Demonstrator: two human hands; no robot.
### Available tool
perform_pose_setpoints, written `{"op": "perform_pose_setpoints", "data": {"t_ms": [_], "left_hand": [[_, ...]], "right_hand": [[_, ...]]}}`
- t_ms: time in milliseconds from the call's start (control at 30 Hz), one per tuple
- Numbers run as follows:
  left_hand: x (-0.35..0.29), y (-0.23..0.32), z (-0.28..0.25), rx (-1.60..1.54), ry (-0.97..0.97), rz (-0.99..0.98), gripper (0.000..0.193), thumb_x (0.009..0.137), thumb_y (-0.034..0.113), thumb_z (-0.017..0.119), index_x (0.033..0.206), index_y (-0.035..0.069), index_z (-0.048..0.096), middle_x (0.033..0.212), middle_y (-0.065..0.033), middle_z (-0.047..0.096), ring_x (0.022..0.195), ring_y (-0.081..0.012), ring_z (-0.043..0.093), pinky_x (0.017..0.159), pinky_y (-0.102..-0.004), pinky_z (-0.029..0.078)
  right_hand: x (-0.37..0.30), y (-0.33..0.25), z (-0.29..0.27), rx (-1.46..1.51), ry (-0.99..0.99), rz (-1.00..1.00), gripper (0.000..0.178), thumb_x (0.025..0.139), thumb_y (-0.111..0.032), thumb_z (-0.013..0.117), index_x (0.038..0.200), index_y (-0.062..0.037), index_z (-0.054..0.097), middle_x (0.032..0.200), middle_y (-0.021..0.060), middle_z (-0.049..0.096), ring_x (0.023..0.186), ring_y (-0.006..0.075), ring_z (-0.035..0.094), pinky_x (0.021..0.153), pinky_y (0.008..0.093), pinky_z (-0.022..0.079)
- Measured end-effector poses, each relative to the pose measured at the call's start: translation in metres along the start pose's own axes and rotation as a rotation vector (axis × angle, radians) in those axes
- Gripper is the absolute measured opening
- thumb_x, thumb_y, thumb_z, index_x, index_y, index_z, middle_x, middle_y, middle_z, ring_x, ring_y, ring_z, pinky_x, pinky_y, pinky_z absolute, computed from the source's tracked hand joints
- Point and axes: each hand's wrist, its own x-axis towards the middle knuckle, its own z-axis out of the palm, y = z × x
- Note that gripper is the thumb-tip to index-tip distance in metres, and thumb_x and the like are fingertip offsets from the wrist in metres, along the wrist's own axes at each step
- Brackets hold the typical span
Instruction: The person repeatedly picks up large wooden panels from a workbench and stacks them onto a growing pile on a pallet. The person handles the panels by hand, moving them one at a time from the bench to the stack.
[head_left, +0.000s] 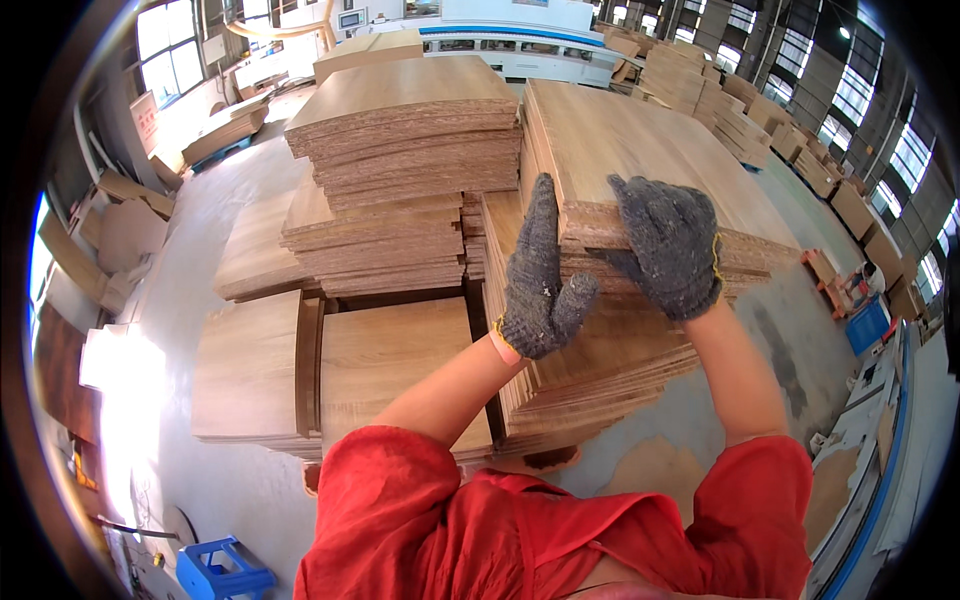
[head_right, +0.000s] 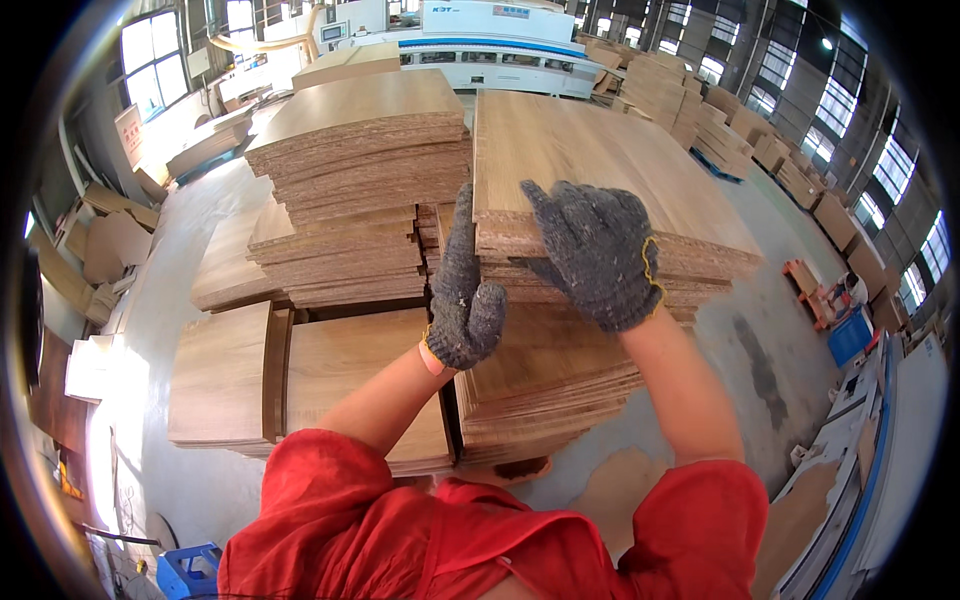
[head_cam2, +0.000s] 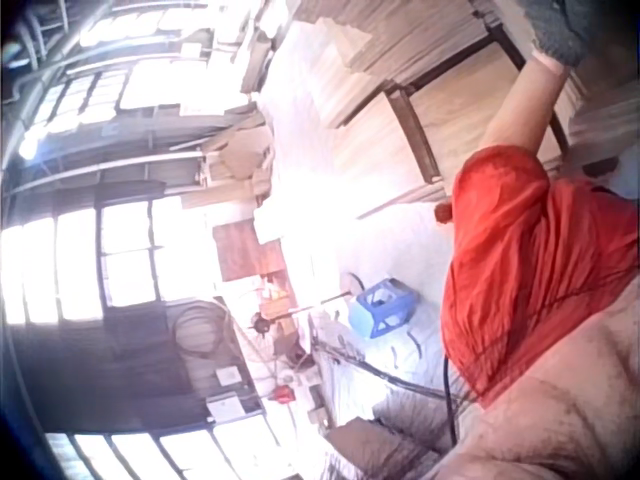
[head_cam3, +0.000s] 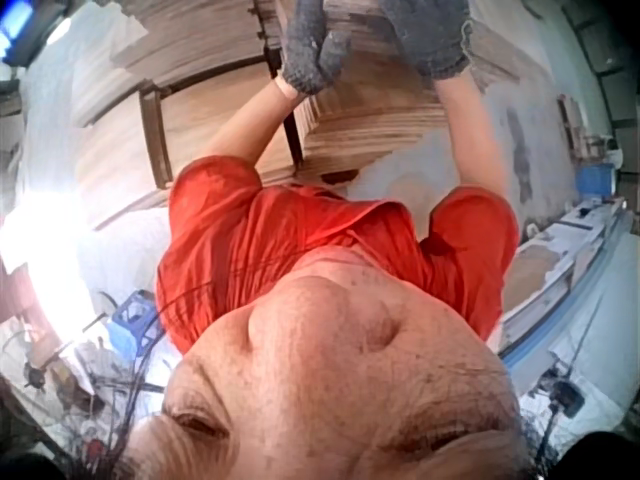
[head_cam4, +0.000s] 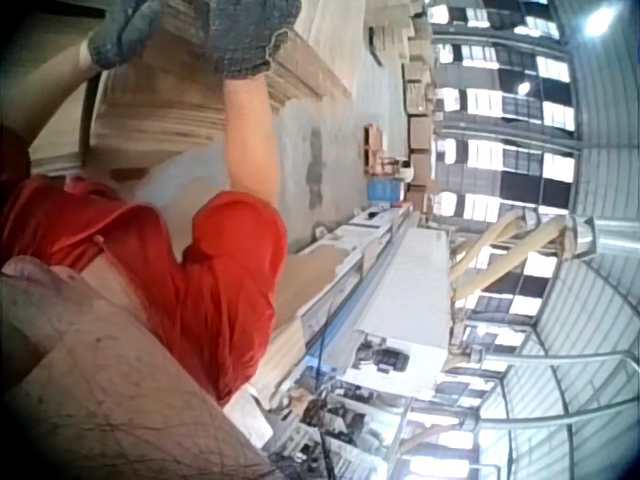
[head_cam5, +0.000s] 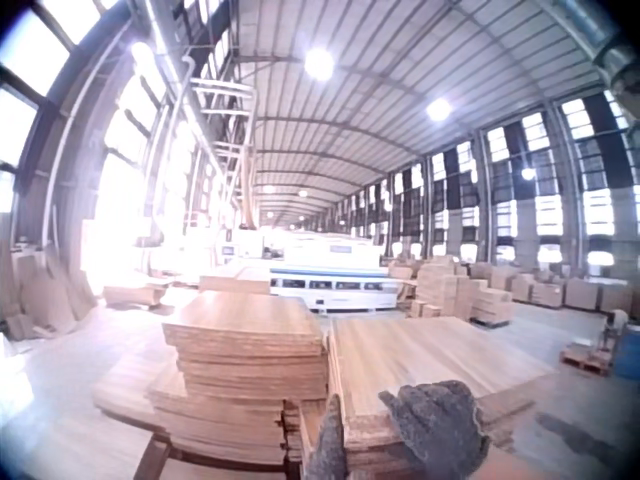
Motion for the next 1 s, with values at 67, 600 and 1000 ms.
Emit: {"op": "perform_pose_setpoints", "data": {"t_ms": [67,600,1000], "left_hand": [[0.0,0.004,0.002,0.021,0.031,0.02,0.083,0.086,0.04,0.054,0.143,-0.009,0.017,0.148,-0.0287,0.021,0.136,-0.0398,0.027,0.11,-0.0409,0.023],[0.052,0.012,-0.019,0.345,-0.14,-0.278,0.057,0.093,0.037,0.05,0.132,-0.003,0.042,0.13,-0.03,0.046,0.122,-0.0379,0.046,0.103,-0.0395,0.035],[0.062,0.015,0.001,-0.072,0.102,-0.701,0.054,0.09,0.039,0.052,0.125,-0.003,0.049,0.117,-0.0188,0.057,0.107,-0.0257,0.052,0.093,-0.0347,0.04]], "right_hand": [[0.005,0.001,0.003,0.036,0.012,-0.007,0.064,0.073,-0.041,0.069,0.126,-0.0099,0.054,0.107,0.0088,0.058,0.097,0.0264,0.055,0.083,0.0416,0.042],[-0.086,0.17,-0.012,-0.018,-0.509,0.726,0.046,0.095,-0.035,0.043,0.131,-0.0072,0.048,0.132,0.0155,0.051,0.121,0.0316,0.049,0.101,0.0378,0.039],[-0.115,0.191,0.005,-0.273,-0.581,0.372,0.042,0.094,-0.014,0.035,0.134,-0.0091,0.047,0.136,0.0086,0.049,0.122,0.0248,0.05,0.103,0.034,0.038]]}}
